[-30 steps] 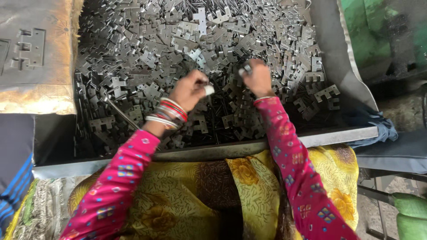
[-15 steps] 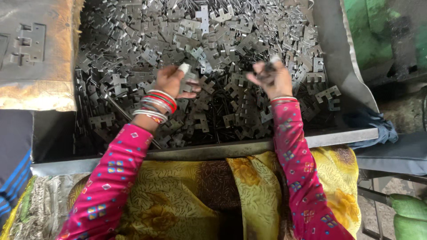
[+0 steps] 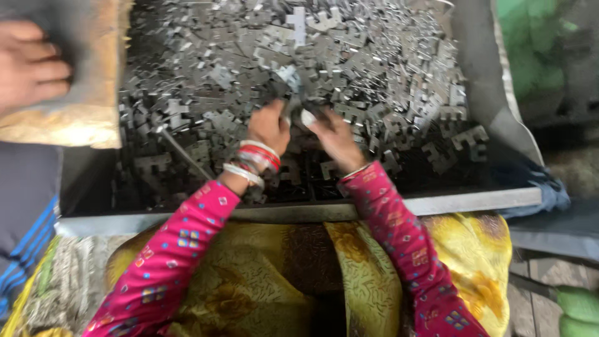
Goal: The person inserts metal rods into small metal brackets and places the assembled units into a large metal bin. The person works continuously, handling the parts by hand and occasionally using a metal rod to adjust the pile.
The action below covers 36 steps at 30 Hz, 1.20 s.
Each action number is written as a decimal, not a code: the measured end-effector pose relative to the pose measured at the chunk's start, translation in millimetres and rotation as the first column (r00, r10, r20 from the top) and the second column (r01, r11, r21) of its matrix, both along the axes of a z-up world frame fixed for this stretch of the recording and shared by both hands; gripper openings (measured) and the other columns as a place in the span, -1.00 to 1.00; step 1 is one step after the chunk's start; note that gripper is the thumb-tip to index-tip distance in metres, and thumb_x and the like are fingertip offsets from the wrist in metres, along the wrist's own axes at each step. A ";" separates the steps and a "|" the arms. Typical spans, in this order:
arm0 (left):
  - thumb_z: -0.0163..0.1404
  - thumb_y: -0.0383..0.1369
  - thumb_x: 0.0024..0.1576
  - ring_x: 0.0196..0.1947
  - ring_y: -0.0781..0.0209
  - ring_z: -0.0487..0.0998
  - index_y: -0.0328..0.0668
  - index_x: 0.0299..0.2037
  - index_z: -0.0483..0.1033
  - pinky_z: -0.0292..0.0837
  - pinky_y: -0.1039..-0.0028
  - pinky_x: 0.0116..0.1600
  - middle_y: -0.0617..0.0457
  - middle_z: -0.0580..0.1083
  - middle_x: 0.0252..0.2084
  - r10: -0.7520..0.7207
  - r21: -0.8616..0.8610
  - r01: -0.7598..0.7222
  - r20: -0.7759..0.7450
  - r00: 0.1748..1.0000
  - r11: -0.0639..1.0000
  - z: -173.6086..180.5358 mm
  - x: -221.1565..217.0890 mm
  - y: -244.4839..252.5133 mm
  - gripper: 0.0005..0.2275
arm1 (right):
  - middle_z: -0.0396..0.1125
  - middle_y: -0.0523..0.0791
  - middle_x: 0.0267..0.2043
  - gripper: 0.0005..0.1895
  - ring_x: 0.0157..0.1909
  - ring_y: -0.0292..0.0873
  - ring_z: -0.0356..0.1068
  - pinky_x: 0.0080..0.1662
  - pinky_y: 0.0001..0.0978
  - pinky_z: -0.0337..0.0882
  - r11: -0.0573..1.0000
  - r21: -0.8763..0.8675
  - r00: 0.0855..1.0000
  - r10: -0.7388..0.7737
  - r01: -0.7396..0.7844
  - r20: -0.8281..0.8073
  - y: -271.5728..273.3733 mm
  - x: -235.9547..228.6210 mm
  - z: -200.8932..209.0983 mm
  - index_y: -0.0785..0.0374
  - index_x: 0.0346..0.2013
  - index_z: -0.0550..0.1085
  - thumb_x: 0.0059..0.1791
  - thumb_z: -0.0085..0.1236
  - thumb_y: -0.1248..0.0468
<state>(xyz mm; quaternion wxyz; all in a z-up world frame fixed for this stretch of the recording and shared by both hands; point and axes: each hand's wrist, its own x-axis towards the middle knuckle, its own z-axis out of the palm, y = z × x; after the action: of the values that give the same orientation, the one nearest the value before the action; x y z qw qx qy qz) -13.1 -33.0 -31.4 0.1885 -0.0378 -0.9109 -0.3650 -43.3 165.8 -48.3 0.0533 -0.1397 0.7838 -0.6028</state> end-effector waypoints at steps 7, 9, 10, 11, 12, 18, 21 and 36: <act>0.13 -0.43 -0.09 -0.53 -0.01 0.61 -0.15 -0.10 0.49 0.53 0.20 -0.44 -0.01 0.54 -0.53 0.447 -0.606 -0.528 -0.297 0.844 0.595 49.2 -35.1 -159.6 -0.69 | 0.46 0.10 -0.05 -0.43 -0.01 0.23 0.45 -0.05 0.11 0.44 0.377 0.883 0.960 -0.144 0.278 -0.241 85.5 -56.1 8.6 0.20 -0.07 0.56 -0.05 0.30 -0.22; 0.13 -0.40 -0.01 -0.50 0.04 0.61 -0.05 -0.15 0.50 0.52 0.23 -0.42 0.03 0.55 -0.50 0.556 -0.601 -0.672 -0.408 0.724 0.433 56.0 -36.0 -215.8 -0.78 | 0.44 0.09 -0.03 -0.42 0.04 0.20 0.43 0.02 0.09 0.42 0.293 0.945 0.976 -0.196 0.146 -0.090 98.4 -66.2 3.4 0.10 -0.07 0.60 -0.10 0.29 -0.27; 0.13 -0.38 0.09 -0.48 0.05 0.62 0.03 -0.22 0.49 0.51 0.23 -0.40 0.05 0.56 -0.48 0.604 -0.599 -0.732 -0.465 0.647 0.323 55.9 -32.8 -239.2 -0.89 | 0.46 0.07 -0.01 -0.42 0.06 0.18 0.45 0.06 0.08 0.43 0.315 0.944 0.980 -0.194 0.098 -0.037 103.1 -68.3 -0.3 0.08 -0.04 0.60 -0.09 0.27 -0.27; 0.11 -0.40 0.11 -0.45 0.07 0.61 0.01 -0.19 0.51 0.50 0.23 -0.37 0.05 0.56 -0.47 0.635 -0.597 -0.762 -0.493 0.594 0.250 56.5 -27.5 -261.6 -0.88 | 0.48 0.05 0.01 -0.42 0.09 0.15 0.46 0.10 0.07 0.44 0.336 0.941 0.981 -0.191 0.050 0.016 105.9 -69.9 -3.7 0.06 -0.02 0.61 -0.08 0.26 -0.27; 0.10 -0.42 0.13 -0.43 0.09 0.61 -0.01 -0.15 0.52 0.50 0.24 -0.34 0.06 0.56 -0.46 0.660 -0.590 -0.788 -0.523 0.539 0.175 57.8 -22.3 -278.9 -0.88 | 0.50 0.03 0.02 -0.42 0.11 0.12 0.48 0.15 0.06 0.45 0.358 0.934 0.980 -0.188 0.005 0.066 106.2 -72.3 -6.2 0.05 0.01 0.61 -0.08 0.25 -0.27; 0.05 0.00 -0.03 -0.16 0.25 0.62 0.01 -0.15 0.57 0.44 0.33 -0.09 0.17 0.61 -0.20 0.356 -0.389 -0.919 -0.870 0.341 -0.070 82.1 -3.5 -261.6 -0.64 | 0.43 -0.04 0.08 -0.53 0.16 0.08 0.38 0.21 0.47 0.13 0.210 0.962 0.973 -0.185 0.176 -0.137 90.7 -69.0 -12.5 -0.03 -0.01 0.61 -0.08 0.26 -0.17; 0.15 -0.17 -0.03 -0.07 0.00 0.65 0.08 -0.48 0.65 0.45 0.01 0.10 0.05 0.62 -0.37 0.581 -0.757 -0.624 -0.425 0.694 0.193 97.8 -13.1 -195.0 -0.88 | 0.46 0.00 -0.04 -0.55 0.00 0.07 0.48 0.23 0.40 0.18 0.123 0.964 0.959 -0.191 0.235 -0.210 87.8 -69.0 -11.3 0.07 -0.06 0.61 -0.03 0.20 -0.16; 0.11 -0.27 0.02 -0.14 -0.07 0.61 -0.14 -0.29 0.61 0.54 0.16 -0.14 -0.10 0.57 -0.20 -0.033 -0.557 0.218 0.323 0.946 0.801 -26.6 20.7 19.7 -0.84 | 0.49 -0.05 -0.18 -0.80 -0.14 -0.12 0.53 0.05 -0.12 0.64 0.462 -0.834 0.951 -0.085 0.301 0.296 95.0 -28.4 76.3 0.23 -0.10 0.47 0.01 0.11 0.25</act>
<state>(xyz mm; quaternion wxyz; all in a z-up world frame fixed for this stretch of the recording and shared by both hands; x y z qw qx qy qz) 7.6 -13.3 -58.0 0.0036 -0.0998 -0.9918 -0.0798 -71.7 260.8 28.0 -0.0103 0.0080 0.3702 -0.9289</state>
